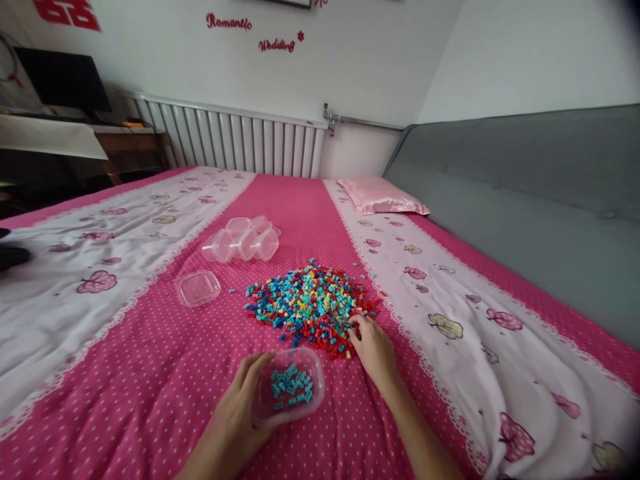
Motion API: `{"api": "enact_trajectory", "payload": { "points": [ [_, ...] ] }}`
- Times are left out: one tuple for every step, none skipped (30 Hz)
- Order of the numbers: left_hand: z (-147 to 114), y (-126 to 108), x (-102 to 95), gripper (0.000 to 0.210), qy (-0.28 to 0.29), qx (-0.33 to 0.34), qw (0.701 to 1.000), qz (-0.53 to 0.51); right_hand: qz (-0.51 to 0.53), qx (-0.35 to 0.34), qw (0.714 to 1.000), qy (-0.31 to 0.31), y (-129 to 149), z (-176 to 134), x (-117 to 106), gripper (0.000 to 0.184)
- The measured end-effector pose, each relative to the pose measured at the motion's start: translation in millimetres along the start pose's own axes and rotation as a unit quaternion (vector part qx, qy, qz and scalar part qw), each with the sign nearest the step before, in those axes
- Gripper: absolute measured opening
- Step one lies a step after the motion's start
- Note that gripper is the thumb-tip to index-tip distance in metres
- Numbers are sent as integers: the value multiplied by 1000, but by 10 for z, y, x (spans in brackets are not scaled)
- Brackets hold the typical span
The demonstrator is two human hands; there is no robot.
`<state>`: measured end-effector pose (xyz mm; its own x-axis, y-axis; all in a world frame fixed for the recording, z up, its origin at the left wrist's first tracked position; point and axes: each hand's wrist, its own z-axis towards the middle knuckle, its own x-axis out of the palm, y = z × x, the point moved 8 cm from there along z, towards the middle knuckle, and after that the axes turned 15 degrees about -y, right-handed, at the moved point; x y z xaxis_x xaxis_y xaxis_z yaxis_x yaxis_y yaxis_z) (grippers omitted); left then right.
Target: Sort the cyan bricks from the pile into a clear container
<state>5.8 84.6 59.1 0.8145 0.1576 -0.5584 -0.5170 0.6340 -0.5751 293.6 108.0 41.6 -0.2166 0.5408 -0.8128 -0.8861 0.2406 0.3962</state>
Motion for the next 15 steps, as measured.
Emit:
{"api": "enact_trajectory", "payload": {
  "points": [
    [-1,-1,2,72,2,0,1000,-1,0,-4,1000,-2,-4,-2,4,21],
    [-1,-1,4,72,3,1,1000,-2,-2,-9,1000,-4,-9,-4,8,23],
    [1,-2,1,72,1,3,1000,-2,-4,-13,1000,-5,-12,-7,14,25],
    [2,-2,-1,72,-1,5,1000,0,-7,-17,1000,-4,-16,-11,21,27],
    [3,-2,-4,72,-4,7,1000,1,-10,-19,1000,-2,-20,-14,27,29],
    [4,-2,-7,72,-9,9,1000,1,-12,-19,1000,0,-23,-17,31,30],
    [4,0,-8,72,-12,10,1000,0,-12,-19,1000,1,-24,-19,33,29],
    [4,1,-8,71,-14,10,1000,-1,-12,-19,1000,2,-23,-20,31,28],
    [3,2,-8,71,-15,11,1000,-1,-10,-19,1000,3,-19,-20,26,26],
    [2,2,-7,71,-16,11,1000,0,-8,-19,1000,3,-14,-19,20,24],
    [1,1,-7,71,-16,12,1000,1,-6,-20,1000,4,-8,-18,14,21],
    [0,0,-6,71,-14,11,1000,3,-5,-20,1000,5,-3,-17,9,18],
    [0,-3,-6,71,-13,11,1000,4,-4,-20,1000,7,0,-16,5,16],
    [0,-4,-6,71,-11,10,1000,4,-4,-20,1000,9,1,-15,4,14],
    [-1,-4,-6,71,-8,7,1000,4,-3,-20,1000,10,1,-15,3,13]
  ]
}}
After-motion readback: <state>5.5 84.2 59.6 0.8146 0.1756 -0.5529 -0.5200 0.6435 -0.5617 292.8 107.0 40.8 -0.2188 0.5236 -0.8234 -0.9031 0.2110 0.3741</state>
